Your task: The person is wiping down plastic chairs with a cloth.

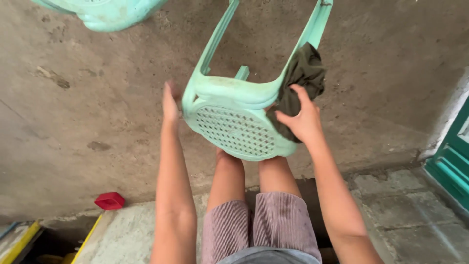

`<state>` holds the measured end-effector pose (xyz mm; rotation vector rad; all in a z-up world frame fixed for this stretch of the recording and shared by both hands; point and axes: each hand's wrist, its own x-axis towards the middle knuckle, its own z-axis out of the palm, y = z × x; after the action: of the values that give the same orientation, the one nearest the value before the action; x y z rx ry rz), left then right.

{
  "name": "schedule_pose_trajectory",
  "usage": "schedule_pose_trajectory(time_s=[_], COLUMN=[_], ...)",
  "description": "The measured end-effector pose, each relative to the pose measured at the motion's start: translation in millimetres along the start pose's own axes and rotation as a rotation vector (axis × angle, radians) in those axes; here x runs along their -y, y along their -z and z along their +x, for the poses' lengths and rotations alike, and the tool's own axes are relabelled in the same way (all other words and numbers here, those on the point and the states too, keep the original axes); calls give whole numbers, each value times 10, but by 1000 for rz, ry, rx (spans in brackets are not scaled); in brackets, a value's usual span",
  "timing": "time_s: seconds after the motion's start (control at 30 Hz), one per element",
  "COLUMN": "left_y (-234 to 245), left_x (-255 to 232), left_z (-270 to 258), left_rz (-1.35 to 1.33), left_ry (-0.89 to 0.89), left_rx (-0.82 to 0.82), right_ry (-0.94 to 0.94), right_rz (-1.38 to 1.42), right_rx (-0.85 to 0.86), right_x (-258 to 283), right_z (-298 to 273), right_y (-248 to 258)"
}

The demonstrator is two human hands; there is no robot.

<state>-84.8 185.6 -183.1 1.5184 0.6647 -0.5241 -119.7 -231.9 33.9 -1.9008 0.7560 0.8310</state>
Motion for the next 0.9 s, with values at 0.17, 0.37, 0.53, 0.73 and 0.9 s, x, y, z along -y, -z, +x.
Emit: schedule_pose_trajectory(time_s=[0.17,0.37,0.53,0.73,0.9], left_y=[-332,-1226,-1515,-1249,-1180], left_x=[393,109,-1226,-1698,-1670], left_z=[-761,-720,-863,-543,-506], left_rz=[-117,-93,334,618,905], left_ry=[493,93,-174,-373,-344], left_rx=[57,14,-4,-22,-47], right_ry=[159,58,-182,-143,-68], right_rz=[132,413,881,983,146], right_rx=[-346,-303,-302,-193,-125], right_x=[-660,-1894,-2683,-2612,-1789], right_z=[241,392,199,144,-328], right_y=[228,686,-42,-907,-628])
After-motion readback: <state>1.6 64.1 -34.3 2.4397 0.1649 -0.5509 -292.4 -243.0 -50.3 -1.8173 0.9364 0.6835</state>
